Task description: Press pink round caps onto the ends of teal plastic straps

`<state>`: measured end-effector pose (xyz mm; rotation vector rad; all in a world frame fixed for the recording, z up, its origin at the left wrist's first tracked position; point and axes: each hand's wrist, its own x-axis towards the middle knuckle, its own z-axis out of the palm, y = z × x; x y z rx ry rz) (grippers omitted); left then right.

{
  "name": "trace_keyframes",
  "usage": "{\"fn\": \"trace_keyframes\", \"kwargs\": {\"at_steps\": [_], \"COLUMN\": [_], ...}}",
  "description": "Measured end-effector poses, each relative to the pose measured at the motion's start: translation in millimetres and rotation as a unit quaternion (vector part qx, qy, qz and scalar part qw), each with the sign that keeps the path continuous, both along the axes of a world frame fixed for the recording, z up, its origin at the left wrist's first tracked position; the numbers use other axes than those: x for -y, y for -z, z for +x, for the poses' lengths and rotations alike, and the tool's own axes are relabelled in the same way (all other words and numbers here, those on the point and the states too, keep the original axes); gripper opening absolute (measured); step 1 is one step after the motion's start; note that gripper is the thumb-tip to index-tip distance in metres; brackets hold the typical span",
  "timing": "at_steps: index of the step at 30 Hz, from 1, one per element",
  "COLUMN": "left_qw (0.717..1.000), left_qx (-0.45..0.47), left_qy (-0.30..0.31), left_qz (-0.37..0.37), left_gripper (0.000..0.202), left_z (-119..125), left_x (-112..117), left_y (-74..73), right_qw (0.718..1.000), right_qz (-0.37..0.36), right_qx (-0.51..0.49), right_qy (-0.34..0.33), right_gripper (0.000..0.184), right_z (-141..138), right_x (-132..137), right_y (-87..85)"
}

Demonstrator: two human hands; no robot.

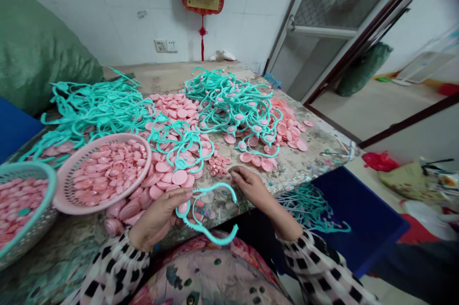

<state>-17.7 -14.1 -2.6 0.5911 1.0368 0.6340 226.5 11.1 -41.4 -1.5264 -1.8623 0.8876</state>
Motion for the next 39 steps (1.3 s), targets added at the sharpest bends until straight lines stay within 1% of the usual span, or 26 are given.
{"fn": "trace_keyframes", "kwargs": {"at_steps": [1, 2, 4, 8, 11, 14, 17, 20, 23, 28, 33, 35, 38, 39], "left_qw": [1.0, 0.999, 0.995, 0.992, 0.99, 0.989, 0.986, 0.981, 0.978, 0.975, 0.98, 0.981, 0.982, 0.983], "left_qx": [-0.004, -0.009, -0.02, -0.02, -0.01, -0.001, 0.015, 0.049, 0.078, 0.086, 0.084, 0.082, 0.071, 0.067], "left_qy": [-0.026, -0.053, -0.095, -0.117, -0.127, -0.139, -0.16, -0.18, -0.184, -0.201, -0.172, -0.17, -0.168, -0.162], "left_qz": [0.004, 0.008, 0.017, 0.034, 0.054, 0.054, 0.046, 0.057, 0.055, 0.036, 0.049, 0.053, 0.052, 0.049], "left_gripper": [0.03, 0.028, 0.026, 0.028, 0.031, 0.033, 0.032, 0.026, 0.027, 0.029, 0.032, 0.032, 0.032, 0.033], "left_z": [-0.2, -0.5, -1.9, -6.2, -9.0, -10.5, -11.1, -10.0, -6.6, -1.3, -3.6, -4.2, -1.5, 0.4], "left_x": [0.7, 1.1, 1.6, 2.1, 2.6, 3.3, 3.2, 1.2, -1.2, 1.6, 8.2, 9.6, 10.8, 11.3], "left_y": [1.8, 3.4, 5.6, 7.8, 8.8, 9.5, 10.1, 11.2, 12.4, 12.2, 13.8, 15.0, 16.1, 16.4], "right_qw": [0.997, 0.993, 0.988, 0.978, 0.974, 0.975, 0.977, 0.982, 0.984, 0.988, 0.991, 0.993, 0.996, 0.999], "right_qz": [0.033, 0.054, 0.068, 0.085, 0.087, 0.087, 0.083, 0.045, -0.002, -0.029, -0.028, -0.025, -0.016, -0.017], "right_qx": [0.062, 0.103, 0.137, 0.19, 0.207, 0.205, 0.194, 0.172, 0.149, 0.136, 0.122, 0.11, 0.082, 0.049], "right_qy": [0.018, 0.029, 0.027, 0.012, 0.009, 0.006, -0.01, -0.064, -0.095, -0.067, -0.036, -0.028, -0.002, 0.006], "right_gripper": [0.022, 0.02, 0.017, 0.015, 0.015, 0.016, 0.015, 0.012, 0.01, 0.009, 0.008, 0.008, 0.015, 0.02], "right_z": [1.0, 1.0, -2.1, -13.6, -17.9, -15.6, -9.3, -3.1, -0.7, -3.7, -6.0, -4.3, -0.1, 0.9], "right_x": [-6.3, -11.8, -20.1, -28.3, -31.2, -28.9, -17.7, -1.7, 9.0, 7.9, 5.7, 6.3, 8.9, 10.5], "right_y": [1.4, 2.4, 4.2, 11.0, 15.6, 12.6, 4.3, -0.1, 3.1, 10.7, 12.0, 10.9, 6.1, 3.8]}}
